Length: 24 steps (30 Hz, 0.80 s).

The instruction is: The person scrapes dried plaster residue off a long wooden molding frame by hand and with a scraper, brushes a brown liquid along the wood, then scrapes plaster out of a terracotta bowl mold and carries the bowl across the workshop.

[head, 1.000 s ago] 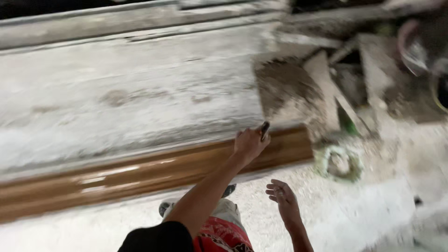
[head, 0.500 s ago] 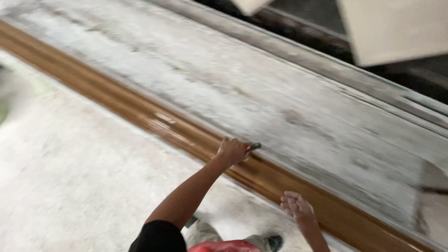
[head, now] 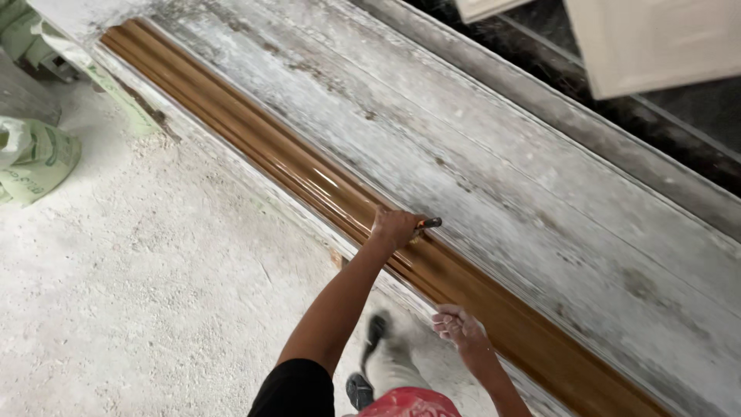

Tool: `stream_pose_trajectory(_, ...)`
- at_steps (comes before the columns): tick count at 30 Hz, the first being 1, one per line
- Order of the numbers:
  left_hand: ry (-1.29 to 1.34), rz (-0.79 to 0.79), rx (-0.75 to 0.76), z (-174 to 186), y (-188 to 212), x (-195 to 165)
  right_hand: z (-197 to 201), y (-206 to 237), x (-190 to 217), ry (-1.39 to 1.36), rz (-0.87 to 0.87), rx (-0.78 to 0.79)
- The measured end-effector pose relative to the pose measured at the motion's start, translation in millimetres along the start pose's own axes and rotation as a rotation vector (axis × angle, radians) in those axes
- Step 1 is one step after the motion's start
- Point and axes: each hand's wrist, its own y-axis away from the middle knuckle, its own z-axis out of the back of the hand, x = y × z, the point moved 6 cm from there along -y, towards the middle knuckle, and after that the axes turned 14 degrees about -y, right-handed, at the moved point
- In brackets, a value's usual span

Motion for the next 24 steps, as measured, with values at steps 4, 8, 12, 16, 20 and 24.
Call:
stream_pose_trajectory(4,-0.023,-0.018,-0.042,11,-1,92,-51,-67,16,0.064,-0.044,-0.048)
stream_pose_trajectory(8,-0.018,-0.004,0.055,11,-1,193,-116,-148,29,-0.022,-0.032,-0.036)
stream_pose_trajectory(12,-0.041,-0.019,0.037,18,-3,289,-192,-233,50,-0.04,-0.027,0.027)
stream_pose_trajectory(16,-0.018,-0.024,-0.006,25,-13,386,-251,-301,77,0.124,-0.037,0.083)
stream_pose_trajectory(20,-0.035,-0.02,-0.054,30,-28,492,-285,-356,95,0.154,-0.049,0.114)
stream_pose_trajectory(24,-0.103,0.038,0.1,26,-38,615,-321,-405,99,0.17,-0.07,0.028)
